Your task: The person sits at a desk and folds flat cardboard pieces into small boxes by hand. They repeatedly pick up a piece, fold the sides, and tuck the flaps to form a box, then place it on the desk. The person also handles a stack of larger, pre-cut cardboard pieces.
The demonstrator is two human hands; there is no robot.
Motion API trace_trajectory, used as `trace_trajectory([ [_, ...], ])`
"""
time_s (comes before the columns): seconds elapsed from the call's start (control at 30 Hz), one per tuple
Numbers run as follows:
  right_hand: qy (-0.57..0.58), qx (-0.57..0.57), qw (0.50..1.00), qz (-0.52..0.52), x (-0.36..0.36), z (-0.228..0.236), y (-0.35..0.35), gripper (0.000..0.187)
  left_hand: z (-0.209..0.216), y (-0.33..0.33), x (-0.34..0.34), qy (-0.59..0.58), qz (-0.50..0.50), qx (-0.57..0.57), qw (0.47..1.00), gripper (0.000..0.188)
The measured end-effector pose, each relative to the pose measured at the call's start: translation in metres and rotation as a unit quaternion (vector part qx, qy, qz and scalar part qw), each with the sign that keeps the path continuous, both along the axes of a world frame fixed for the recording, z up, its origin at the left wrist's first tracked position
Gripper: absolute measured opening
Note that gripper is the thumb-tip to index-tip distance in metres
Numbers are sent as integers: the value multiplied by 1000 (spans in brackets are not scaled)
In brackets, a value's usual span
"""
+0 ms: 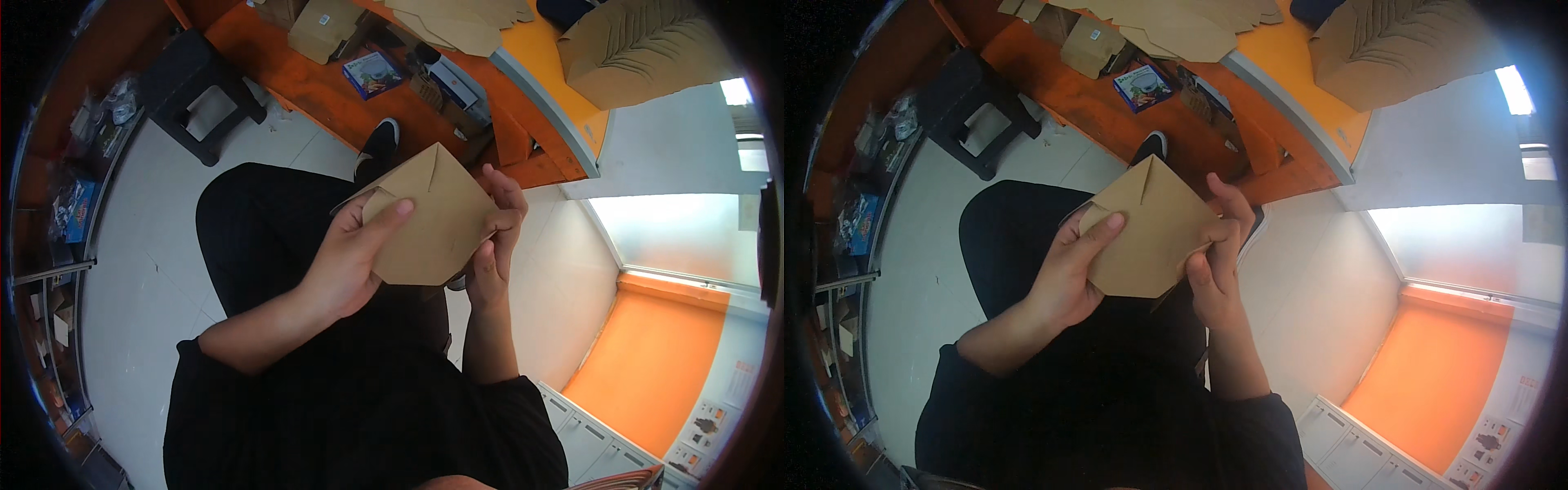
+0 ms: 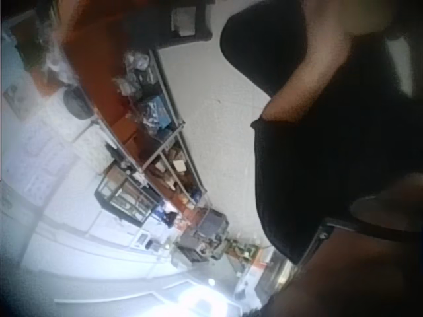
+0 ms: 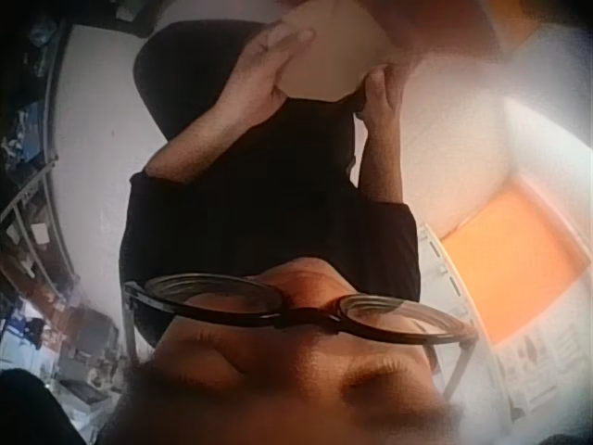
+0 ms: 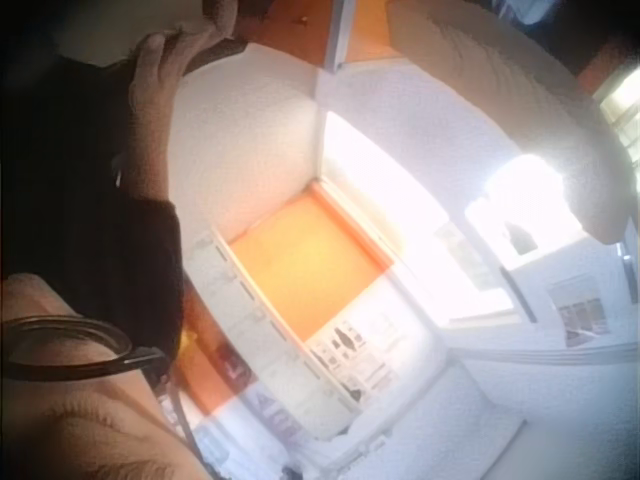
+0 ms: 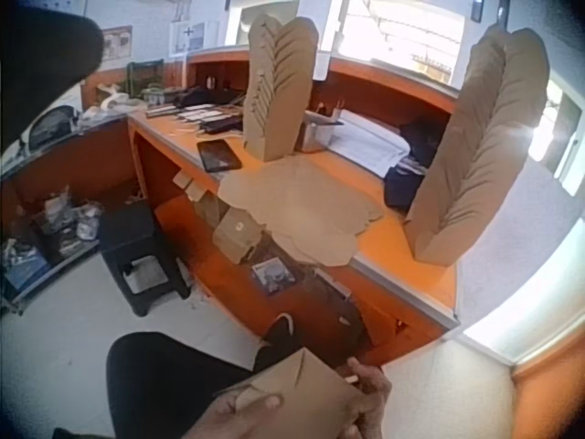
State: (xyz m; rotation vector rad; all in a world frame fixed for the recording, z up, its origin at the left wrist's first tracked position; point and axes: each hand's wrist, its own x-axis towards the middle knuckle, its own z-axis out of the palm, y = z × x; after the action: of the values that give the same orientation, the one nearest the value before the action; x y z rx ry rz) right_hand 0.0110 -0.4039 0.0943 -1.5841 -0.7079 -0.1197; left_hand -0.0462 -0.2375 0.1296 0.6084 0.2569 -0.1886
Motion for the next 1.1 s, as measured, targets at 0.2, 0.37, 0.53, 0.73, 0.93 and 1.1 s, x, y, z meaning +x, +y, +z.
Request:
trace_trajectory([
  [0.2, -42, -58, 996, -53, -3, 7, -4, 30, -3, -3, 0, 8, -60, 53, 997, 45],
  [0.37, -100, -69, 992, -38, -5, 14, -7, 26, 6, 4, 0, 4, -87, 15, 996, 49],
  [0.53, -140, -60, 986, -70, -8, 18, -4, 28, 11, 7, -4, 15, -116, -44, 992, 43],
  [0.73, -171, -11, 980, -98, -7, 31, 4, 25, 18, 7, -7, 11, -106, -28, 994, 42],
  [0.93, -166, -54, 980, -99, -5, 42, 3, 23, 22, -2, -6, -12, -20, 45, 999, 41],
  [1.1, -148, -60, 983, -86, -4, 36, 6, 24, 19, -9, -9, -64, 37, 122, 990, 37],
])
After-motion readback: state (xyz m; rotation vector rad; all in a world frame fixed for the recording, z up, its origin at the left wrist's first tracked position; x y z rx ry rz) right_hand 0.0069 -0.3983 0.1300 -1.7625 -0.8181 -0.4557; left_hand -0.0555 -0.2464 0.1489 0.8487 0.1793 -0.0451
